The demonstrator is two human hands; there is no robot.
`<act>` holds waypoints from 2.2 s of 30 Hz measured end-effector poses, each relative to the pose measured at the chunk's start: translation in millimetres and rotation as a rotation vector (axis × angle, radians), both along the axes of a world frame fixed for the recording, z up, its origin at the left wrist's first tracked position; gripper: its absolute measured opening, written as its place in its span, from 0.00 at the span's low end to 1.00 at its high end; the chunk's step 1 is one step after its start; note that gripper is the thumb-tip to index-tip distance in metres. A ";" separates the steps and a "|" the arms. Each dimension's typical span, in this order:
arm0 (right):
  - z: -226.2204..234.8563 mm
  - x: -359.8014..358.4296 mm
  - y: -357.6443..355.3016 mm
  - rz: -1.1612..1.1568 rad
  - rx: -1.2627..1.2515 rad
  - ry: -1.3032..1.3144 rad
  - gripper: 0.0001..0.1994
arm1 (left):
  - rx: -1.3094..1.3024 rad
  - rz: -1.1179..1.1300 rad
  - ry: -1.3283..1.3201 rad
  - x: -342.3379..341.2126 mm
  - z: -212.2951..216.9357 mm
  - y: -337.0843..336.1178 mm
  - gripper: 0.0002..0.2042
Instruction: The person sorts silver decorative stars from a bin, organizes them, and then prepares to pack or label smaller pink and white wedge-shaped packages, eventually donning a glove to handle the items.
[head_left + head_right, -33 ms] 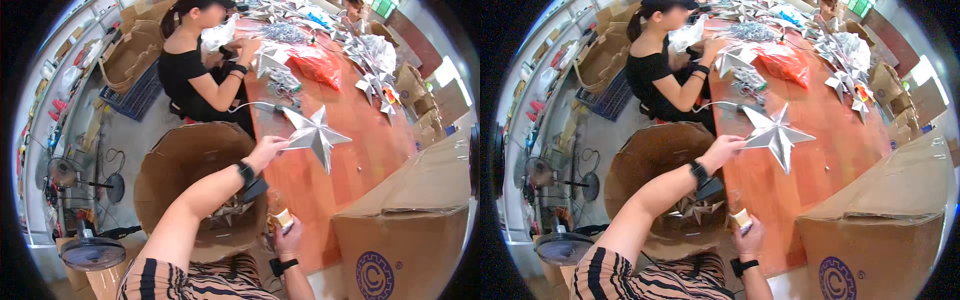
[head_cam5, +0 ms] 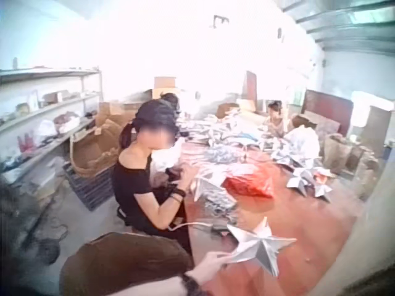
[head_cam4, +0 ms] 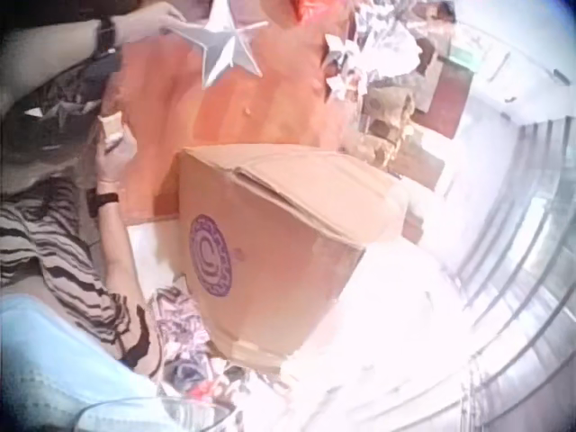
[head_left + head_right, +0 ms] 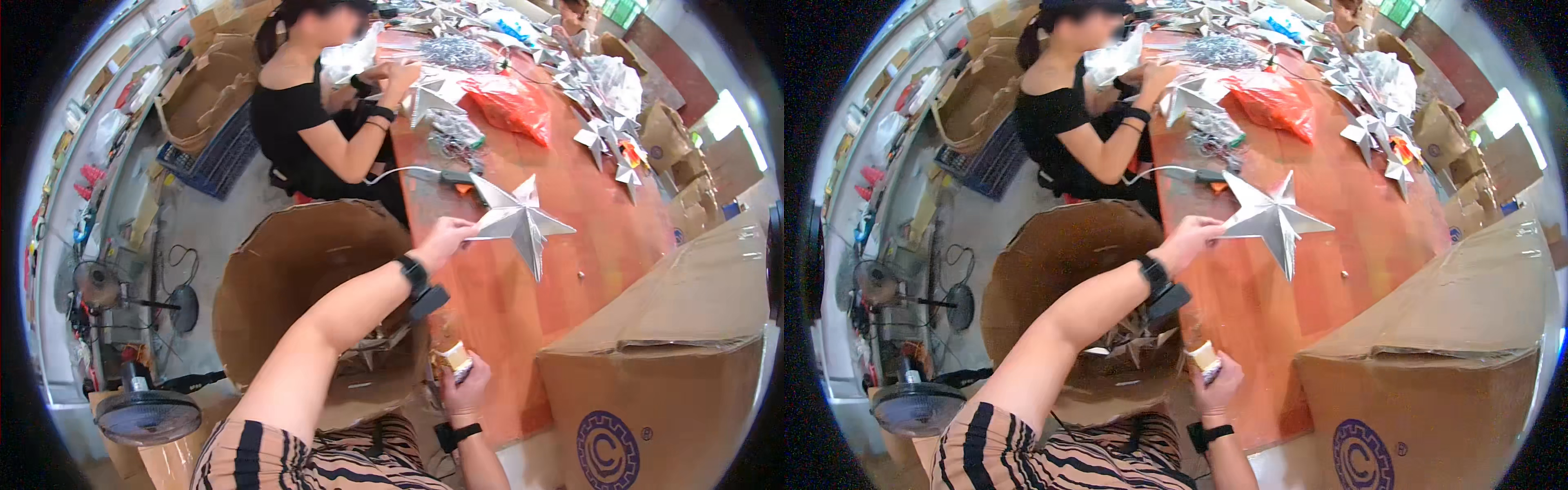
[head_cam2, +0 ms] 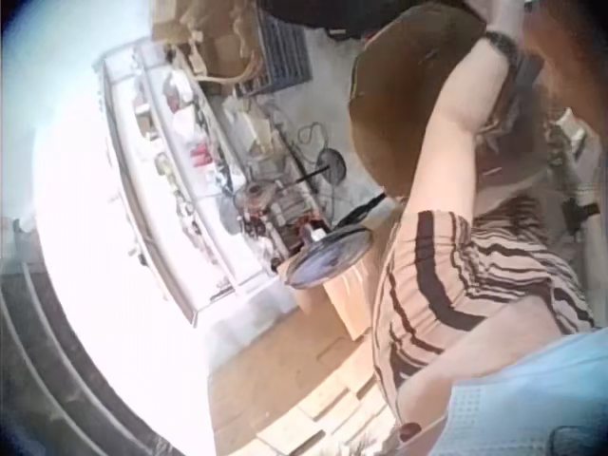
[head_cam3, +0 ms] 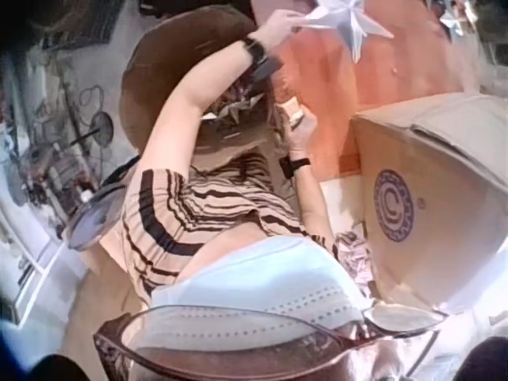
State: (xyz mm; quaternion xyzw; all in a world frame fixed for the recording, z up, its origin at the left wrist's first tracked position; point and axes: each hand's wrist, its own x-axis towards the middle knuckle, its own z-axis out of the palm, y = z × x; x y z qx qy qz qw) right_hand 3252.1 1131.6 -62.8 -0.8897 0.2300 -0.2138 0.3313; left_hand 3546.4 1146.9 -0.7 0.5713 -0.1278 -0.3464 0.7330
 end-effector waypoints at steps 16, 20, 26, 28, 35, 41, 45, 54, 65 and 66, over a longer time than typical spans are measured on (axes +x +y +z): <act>5.8 16.5 2.0 0.035 0.023 -0.034 0.26 | 0.396 1.003 -1.151 124.6 -28.3 -181.4 0.13; 2.1 1.1 -14.1 0.009 -0.007 0.003 0.26 | 0.236 0.138 -0.940 44.8 -2.0 -160.3 0.11; 13.0 5.1 -6.0 0.024 0.006 -0.040 0.25 | 0.588 -0.239 -0.438 -13.7 23.0 -111.0 0.23; 1.1 -0.9 -6.3 0.016 0.057 -0.002 0.25 | 0.382 -0.168 -0.790 -44.3 26.1 -72.6 0.23; 39.6 -9.2 3.0 0.451 0.147 -0.060 0.20 | 0.445 -0.479 -0.764 -157.7 53.6 119.8 0.25; 61.1 -63.7 69.0 0.457 0.321 0.156 0.22 | 0.377 -0.610 -0.493 -232.2 14.3 196.4 0.29; 64.0 -119.4 104.8 0.222 0.685 0.305 0.28 | 0.131 -0.646 -0.413 -270.6 -18.5 222.6 0.27; 41.0 -210.0 160.2 -0.432 0.929 0.251 0.22 | 0.158 -0.663 -0.140 -334.3 -36.4 254.9 0.22; -14.0 -260.0 164.2 -0.503 1.302 0.504 0.19 | 0.264 -0.619 -0.074 -388.7 -104.7 263.8 0.22; -22.2 -254.5 169.1 -0.569 1.249 0.522 0.17 | 0.302 -0.614 -0.038 -391.6 -113.9 265.6 0.22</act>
